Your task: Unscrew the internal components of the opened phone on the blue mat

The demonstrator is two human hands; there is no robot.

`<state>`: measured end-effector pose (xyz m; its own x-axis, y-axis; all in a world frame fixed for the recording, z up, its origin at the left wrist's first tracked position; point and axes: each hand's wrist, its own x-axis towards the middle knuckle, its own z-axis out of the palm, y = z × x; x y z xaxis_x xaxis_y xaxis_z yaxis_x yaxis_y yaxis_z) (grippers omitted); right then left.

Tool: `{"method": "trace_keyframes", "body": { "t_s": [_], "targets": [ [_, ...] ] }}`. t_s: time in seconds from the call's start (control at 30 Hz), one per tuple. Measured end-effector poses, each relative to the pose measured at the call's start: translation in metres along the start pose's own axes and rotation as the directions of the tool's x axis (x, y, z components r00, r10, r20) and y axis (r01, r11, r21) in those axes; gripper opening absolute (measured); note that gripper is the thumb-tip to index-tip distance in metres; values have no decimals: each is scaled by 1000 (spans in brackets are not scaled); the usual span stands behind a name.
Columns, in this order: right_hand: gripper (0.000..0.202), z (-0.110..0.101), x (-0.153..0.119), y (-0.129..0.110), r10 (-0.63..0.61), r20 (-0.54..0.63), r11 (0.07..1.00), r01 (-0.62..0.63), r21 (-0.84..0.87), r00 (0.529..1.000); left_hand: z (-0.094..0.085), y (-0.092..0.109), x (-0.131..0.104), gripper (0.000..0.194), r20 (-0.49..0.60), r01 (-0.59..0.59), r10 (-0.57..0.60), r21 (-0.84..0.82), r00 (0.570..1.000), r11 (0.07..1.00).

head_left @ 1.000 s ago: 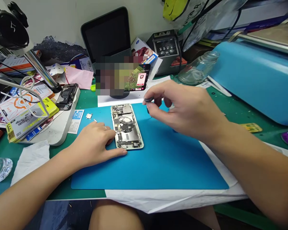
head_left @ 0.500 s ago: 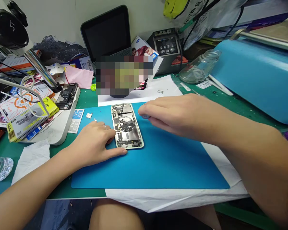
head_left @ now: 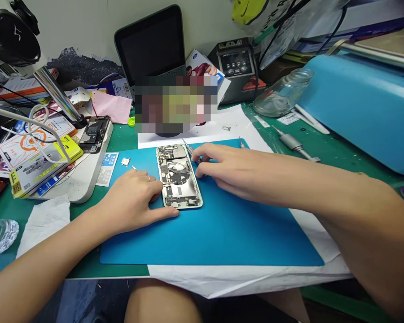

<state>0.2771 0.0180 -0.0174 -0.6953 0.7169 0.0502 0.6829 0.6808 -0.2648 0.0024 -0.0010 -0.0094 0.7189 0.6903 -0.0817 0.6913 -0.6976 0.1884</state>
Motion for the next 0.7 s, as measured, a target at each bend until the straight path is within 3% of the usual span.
{"method": "trace_keyframes", "body": {
  "t_s": [0.1,0.4,0.7],
  "targets": [
    [34,-2,4,-1,-44,78,998,47,-44,996,0,0,0,51,0,6,-6,4,1000,1000],
    [18,-7,11,0,0,-26,998,-2,-69,1000,0,0,0,51,14,10,-10,3,1000,1000],
    [19,-10,12,-2,71,-33,988,-75,-138,997,0,-1,1,53,18,5,-5,9,1000,1000]
  ]
}}
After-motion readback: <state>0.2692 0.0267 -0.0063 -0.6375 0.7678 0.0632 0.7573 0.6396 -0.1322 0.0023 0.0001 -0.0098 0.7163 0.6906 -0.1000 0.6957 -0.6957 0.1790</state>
